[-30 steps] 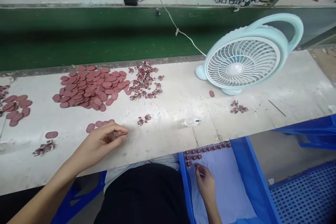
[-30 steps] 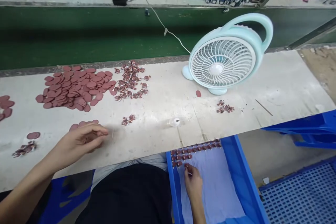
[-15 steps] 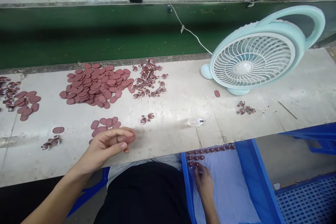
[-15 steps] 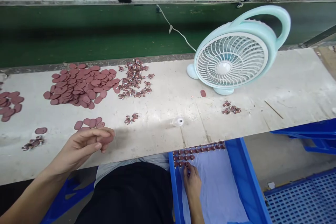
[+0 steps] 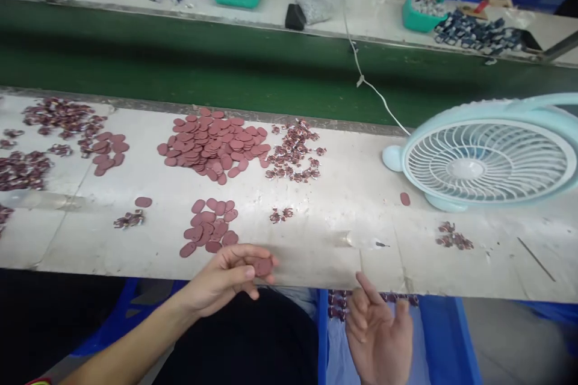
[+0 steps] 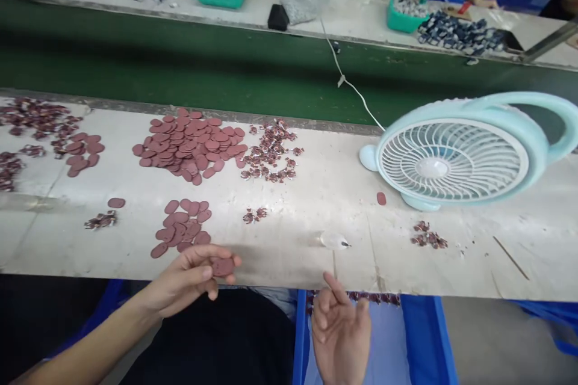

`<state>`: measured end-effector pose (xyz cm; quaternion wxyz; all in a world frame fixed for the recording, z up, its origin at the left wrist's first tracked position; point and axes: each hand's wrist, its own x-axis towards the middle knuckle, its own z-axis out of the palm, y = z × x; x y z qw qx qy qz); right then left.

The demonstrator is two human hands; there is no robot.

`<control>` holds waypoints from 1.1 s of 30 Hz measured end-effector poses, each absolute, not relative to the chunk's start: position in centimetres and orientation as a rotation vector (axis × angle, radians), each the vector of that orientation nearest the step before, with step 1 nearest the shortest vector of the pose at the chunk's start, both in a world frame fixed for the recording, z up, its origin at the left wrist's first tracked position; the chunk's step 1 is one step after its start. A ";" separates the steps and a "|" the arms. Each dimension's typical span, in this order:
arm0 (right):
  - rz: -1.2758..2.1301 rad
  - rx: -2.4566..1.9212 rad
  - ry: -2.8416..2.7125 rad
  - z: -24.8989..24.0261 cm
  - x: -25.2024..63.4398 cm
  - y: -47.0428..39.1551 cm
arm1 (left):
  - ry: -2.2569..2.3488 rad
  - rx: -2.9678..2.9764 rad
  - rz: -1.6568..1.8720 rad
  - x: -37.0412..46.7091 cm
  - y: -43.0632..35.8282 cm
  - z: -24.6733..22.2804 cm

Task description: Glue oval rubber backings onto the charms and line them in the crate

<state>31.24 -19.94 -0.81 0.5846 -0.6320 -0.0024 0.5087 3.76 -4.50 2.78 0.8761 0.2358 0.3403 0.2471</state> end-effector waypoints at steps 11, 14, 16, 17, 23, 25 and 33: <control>1.475 -0.895 0.225 2.4 30.0 -9.7 | 0.650 0.273 0.625 6.2 -6.9 3.6; 1.256 -1.217 -0.038 4.7 26.2 -10.4 | 0.650 0.241 0.622 6.5 -7.2 3.4; 1.094 -1.314 -0.195 5.6 23.8 -11.0 | 0.653 0.229 0.607 6.8 -7.4 3.3; 0.997 -1.339 -0.283 5.9 22.8 -11.3 | 0.658 0.224 0.601 6.9 -7.5 3.3; 0.704 -1.365 -0.506 5.3 20.4 -11.9 | 0.689 0.217 0.599 7.0 -7.6 3.5; 0.690 -1.373 -0.516 5.1 20.3 -11.8 | 0.678 0.229 0.596 6.9 -7.6 3.5; 0.642 -1.456 -0.506 5.9 19.7 -11.2 | 0.662 0.237 0.610 7.0 -7.7 3.3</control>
